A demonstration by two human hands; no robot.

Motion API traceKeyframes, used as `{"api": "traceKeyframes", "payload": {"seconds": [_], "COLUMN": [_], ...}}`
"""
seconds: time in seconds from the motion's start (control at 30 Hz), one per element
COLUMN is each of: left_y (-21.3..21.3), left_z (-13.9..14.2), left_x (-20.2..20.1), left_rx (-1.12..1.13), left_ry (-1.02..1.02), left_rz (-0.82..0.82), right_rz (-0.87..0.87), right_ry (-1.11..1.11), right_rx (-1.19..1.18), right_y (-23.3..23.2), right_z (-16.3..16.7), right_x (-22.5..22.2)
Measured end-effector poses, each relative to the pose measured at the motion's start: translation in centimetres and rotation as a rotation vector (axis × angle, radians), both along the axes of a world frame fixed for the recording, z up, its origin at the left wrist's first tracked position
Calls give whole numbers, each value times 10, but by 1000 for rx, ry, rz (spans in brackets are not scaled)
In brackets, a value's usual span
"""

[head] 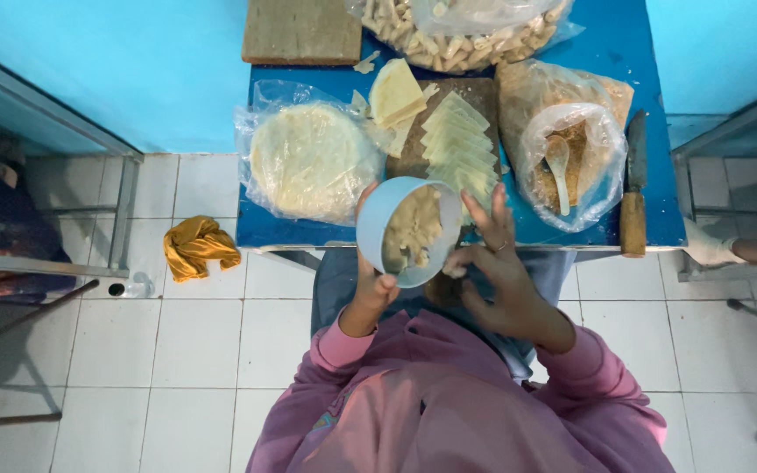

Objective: The person sits at a small table and arranges thin slices of a white food block on a wooden cutting board. They press and fold the slices together by hand and use a spoon to scoop brown powder from a plastic bag onto the pieces.

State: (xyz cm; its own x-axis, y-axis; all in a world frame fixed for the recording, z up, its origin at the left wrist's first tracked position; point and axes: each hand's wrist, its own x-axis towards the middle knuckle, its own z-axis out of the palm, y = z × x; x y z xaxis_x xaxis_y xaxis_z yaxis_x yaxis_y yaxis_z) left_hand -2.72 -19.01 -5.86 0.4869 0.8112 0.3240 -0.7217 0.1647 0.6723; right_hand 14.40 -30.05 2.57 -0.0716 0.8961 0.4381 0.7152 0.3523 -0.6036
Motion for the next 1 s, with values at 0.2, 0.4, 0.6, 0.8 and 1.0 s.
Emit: {"api": "traceKeyframes", "payload": {"seconds": [0.2, 0.4, 0.6, 0.8, 1.0], "left_y": [-4, -4, 22, 29, 26], "left_z": [-31, -32, 29, 47, 30], "left_x": [19, 49, 54, 17, 19], "left_rx": [-284, -331, 10, 593, 989], "left_ry": [-163, -54, 113, 563, 767], "left_rz": [-354, -576, -572, 224, 457], "right_rz": [-6, -37, -323, -502, -607], "right_ry": [-138, -255, -95, -418, -323], "right_rx": [119, 114, -88, 123, -56], "right_y": [7, 9, 15, 84, 144], "right_z": [39, 63, 85, 91, 69], "right_x": [15, 29, 95, 212, 251]}}
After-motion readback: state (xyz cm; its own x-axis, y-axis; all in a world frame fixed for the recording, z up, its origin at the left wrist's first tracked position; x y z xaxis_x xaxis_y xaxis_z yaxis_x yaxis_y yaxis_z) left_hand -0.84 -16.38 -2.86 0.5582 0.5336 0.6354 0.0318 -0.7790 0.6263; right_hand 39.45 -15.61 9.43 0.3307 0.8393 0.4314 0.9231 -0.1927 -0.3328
